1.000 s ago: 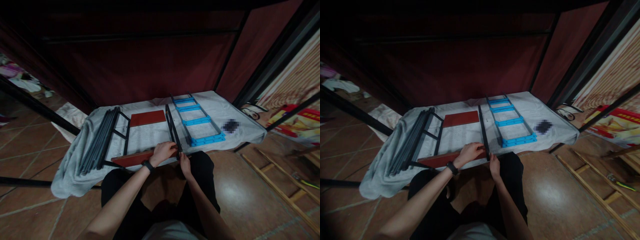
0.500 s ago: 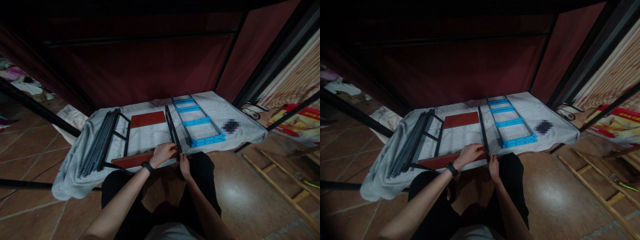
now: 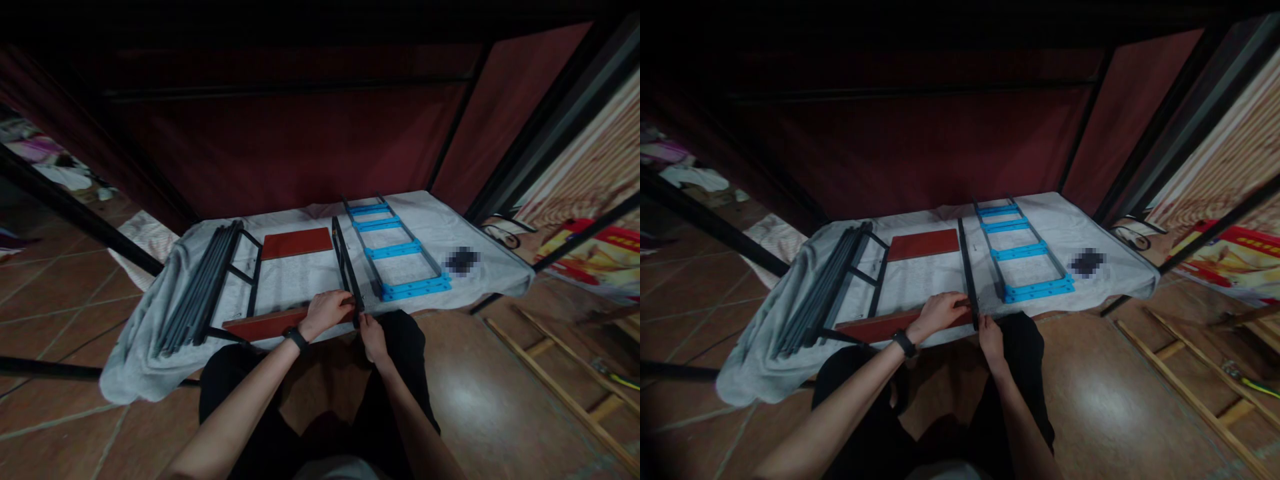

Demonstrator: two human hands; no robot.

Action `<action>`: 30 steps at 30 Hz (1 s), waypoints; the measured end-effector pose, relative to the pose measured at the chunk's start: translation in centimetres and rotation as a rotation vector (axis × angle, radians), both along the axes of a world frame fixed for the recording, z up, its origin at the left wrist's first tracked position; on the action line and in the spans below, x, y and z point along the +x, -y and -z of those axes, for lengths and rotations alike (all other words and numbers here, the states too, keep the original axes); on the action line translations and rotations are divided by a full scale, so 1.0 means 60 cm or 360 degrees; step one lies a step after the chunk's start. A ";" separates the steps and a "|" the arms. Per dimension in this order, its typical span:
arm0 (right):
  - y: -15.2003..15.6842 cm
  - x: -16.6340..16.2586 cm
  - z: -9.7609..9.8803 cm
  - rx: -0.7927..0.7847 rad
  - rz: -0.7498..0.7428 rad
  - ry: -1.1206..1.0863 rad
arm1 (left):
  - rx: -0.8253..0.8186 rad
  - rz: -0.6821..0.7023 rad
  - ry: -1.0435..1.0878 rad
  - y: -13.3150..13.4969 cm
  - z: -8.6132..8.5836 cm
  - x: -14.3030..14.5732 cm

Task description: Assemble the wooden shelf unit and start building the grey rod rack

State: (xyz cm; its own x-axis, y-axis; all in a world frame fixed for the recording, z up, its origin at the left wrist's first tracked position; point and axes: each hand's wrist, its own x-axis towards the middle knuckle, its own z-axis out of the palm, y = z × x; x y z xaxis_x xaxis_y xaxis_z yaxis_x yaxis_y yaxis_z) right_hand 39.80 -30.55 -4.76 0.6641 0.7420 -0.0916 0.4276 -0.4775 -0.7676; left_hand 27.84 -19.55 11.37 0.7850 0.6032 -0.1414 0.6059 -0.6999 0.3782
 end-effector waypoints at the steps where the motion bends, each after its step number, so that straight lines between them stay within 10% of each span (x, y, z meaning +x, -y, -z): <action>1: 0.002 0.002 -0.013 -0.0024 0.0021 0.0029 | 0.0003 0.0000 0.0005 0.000 0.000 0.000; 11: 0.026 0.053 -0.145 0.0629 0.0031 -0.0125 | 0.0343 0.0152 0.0398 0.039 -0.018 -0.075; 16: 0.070 0.050 -0.200 0.0783 0.0106 0.0026 | 0.0262 -0.0319 0.0844 0.091 0.007 -0.248; 23: 0.027 -0.063 -0.286 0.0842 -0.0373 0.0448 | 0.0197 -0.1946 0.1689 0.030 0.089 -0.468; 30: -0.106 -0.212 -0.251 0.0768 -0.1195 0.0697 | -0.0200 -0.1726 0.1763 -0.031 0.125 -0.436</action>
